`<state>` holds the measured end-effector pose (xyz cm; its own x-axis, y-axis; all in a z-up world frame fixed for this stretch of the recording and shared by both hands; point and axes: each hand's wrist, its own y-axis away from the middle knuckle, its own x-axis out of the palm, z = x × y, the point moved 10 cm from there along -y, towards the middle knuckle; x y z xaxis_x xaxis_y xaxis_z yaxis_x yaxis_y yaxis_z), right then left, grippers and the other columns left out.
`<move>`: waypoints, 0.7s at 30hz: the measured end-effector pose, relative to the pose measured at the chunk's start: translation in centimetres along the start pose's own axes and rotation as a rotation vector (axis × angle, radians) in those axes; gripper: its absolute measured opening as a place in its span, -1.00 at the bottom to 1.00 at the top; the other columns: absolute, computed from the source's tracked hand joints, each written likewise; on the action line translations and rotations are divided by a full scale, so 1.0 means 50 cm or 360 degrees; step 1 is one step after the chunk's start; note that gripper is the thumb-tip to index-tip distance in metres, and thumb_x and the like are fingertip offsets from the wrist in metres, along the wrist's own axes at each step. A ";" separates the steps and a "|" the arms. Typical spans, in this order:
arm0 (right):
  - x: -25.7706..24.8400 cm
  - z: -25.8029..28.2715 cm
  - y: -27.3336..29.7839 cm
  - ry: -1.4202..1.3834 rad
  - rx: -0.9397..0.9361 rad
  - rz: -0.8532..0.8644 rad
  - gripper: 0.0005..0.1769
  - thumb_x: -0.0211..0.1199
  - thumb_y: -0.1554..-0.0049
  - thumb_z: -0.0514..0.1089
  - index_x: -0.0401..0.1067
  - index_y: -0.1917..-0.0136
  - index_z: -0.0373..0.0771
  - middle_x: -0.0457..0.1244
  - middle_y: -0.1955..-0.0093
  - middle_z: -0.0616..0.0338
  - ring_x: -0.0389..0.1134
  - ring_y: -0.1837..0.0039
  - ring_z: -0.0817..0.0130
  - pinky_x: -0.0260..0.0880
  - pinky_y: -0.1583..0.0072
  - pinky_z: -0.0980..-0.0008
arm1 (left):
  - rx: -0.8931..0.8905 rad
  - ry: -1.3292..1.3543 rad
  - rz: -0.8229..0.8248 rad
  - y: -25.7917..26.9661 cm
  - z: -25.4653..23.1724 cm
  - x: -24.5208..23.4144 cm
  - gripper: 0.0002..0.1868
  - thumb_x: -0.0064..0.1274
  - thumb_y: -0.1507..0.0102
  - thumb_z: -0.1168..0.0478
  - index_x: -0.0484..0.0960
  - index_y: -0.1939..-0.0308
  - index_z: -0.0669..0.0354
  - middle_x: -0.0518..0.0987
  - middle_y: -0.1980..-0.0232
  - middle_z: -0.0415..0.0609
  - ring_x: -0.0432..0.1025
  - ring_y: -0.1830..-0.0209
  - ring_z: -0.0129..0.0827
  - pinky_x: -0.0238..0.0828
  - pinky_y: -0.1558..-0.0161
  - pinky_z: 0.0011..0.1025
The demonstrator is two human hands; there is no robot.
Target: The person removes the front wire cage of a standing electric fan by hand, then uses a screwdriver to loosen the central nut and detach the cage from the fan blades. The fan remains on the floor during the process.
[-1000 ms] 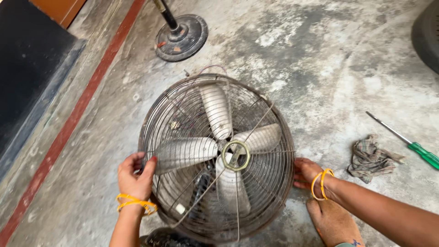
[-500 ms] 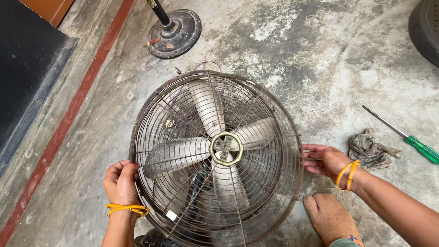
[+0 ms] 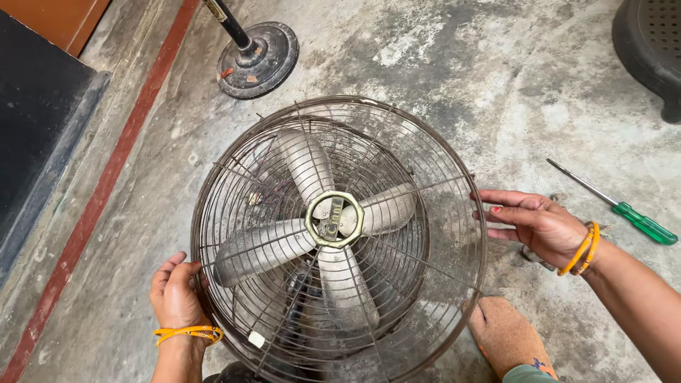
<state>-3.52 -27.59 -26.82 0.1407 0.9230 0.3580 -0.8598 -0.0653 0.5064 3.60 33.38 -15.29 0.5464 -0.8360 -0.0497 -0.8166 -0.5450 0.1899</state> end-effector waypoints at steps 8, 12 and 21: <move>0.052 0.096 0.008 0.0071 -0.0171 0.0085 -0.45 0.06 -0.20 -0.18 0.32 -0.44 -0.34 0.32 -0.38 0.15 0.40 -0.30 0.33 0.42 -0.23 0.22 | -0.0034 0.0065 0.0150 -0.030 0.021 -0.022 -0.61 -0.06 -0.23 0.27 0.66 -0.08 0.35 0.50 0.32 -0.21 0.31 0.39 -0.51 0.28 0.30 -0.52; 0.100 0.170 0.024 -0.0138 -0.0313 0.0269 -0.38 -0.04 -0.26 -0.06 0.22 -0.53 -0.33 0.27 -0.40 0.00 0.37 -0.30 0.22 0.44 -0.21 0.14 | -0.0140 0.0159 0.0122 -0.099 0.086 -0.089 -0.59 -0.05 -0.26 0.19 0.60 -0.12 0.33 0.52 0.30 -0.16 0.38 0.35 -0.43 0.33 0.23 -0.47; 0.198 0.254 0.040 -0.0206 -0.0461 0.0479 -0.34 -0.10 -0.29 0.01 0.15 -0.56 -0.34 0.25 -0.44 -0.06 0.36 -0.30 0.20 0.45 -0.23 0.12 | -0.0029 0.0223 -0.0011 -0.278 0.214 -0.233 -0.50 -0.20 -0.32 0.15 0.53 -0.23 0.42 0.57 0.15 0.00 0.42 0.28 -0.29 0.41 0.23 -0.33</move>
<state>2.38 -23.41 -12.29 -0.0927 0.8230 0.5605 -0.9715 -0.1980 0.1300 6.61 50.01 -27.84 0.5734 -0.8147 0.0859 -0.8100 -0.5482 0.2082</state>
